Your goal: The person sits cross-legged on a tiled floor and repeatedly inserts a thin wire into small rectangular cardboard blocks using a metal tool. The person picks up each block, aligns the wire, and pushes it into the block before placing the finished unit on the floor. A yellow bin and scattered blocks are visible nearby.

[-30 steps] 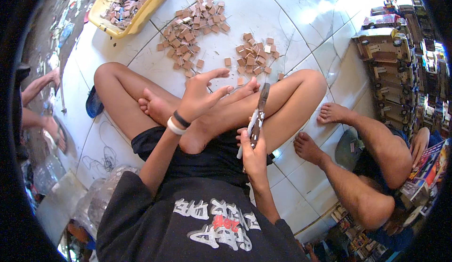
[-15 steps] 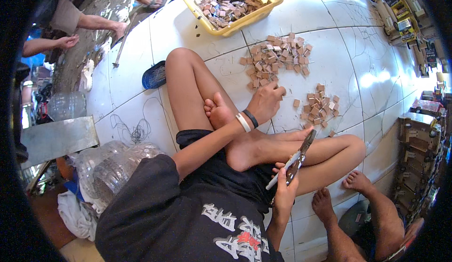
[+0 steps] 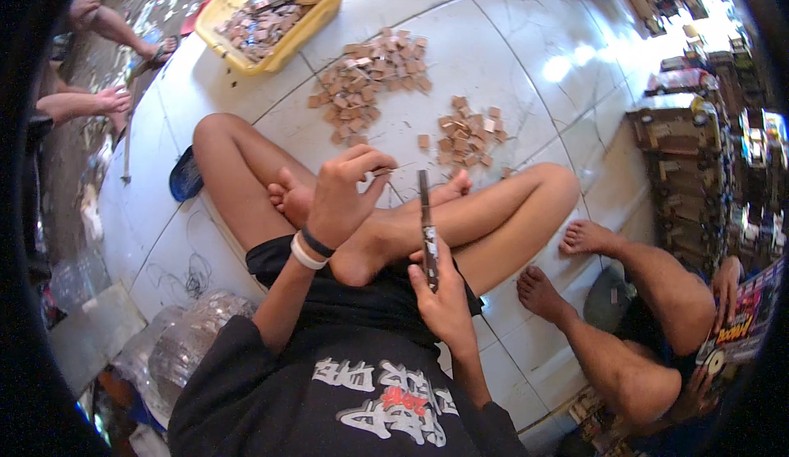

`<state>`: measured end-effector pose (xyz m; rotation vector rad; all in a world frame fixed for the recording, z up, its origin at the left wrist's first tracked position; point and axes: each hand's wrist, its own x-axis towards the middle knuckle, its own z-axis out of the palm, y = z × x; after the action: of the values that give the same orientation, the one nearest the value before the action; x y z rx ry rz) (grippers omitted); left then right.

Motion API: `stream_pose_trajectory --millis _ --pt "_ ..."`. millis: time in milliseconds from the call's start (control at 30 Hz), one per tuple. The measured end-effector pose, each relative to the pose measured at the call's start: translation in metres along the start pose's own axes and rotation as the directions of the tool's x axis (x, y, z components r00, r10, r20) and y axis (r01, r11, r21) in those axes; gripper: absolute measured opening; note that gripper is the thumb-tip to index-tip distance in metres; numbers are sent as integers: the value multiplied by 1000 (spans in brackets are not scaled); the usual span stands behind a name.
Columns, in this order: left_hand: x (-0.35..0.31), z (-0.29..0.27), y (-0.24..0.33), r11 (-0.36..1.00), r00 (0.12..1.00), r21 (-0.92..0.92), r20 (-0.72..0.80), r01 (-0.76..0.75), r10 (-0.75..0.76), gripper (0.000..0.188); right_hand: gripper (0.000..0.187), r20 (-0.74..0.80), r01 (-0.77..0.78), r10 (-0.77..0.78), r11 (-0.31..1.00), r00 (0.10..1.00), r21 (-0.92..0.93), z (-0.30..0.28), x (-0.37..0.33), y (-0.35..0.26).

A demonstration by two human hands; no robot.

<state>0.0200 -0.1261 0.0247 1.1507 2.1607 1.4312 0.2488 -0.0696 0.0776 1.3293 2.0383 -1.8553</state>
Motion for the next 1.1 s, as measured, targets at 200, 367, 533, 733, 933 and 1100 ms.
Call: stream_pose_trajectory --millis 200,367,533,733,933,1100 --pt "2 -3 10 998 995 4 77 59 -59 17 63 27 17 -19 998 999 54 8 -4 -12" --pt "2 -4 10 998 997 64 69 -28 23 20 64 28 24 -25 1000 999 13 9 -2 -11" --pt "2 -4 12 998 995 56 101 -13 7 20 61 3 77 -77 997 997 -22 10 -2 -9" --pt "1 -2 17 995 995 99 104 -14 4 20 64 -16 85 -85 996 996 -37 13 -2 -7" --pt "1 0 16 993 995 120 102 -14 1 19 65 -3 56 -57 997 998 -56 12 -2 -6" --pt "1 0 14 992 995 118 94 -35 24 21 65 24 36 -36 999 999 -19 12 -1 -6"
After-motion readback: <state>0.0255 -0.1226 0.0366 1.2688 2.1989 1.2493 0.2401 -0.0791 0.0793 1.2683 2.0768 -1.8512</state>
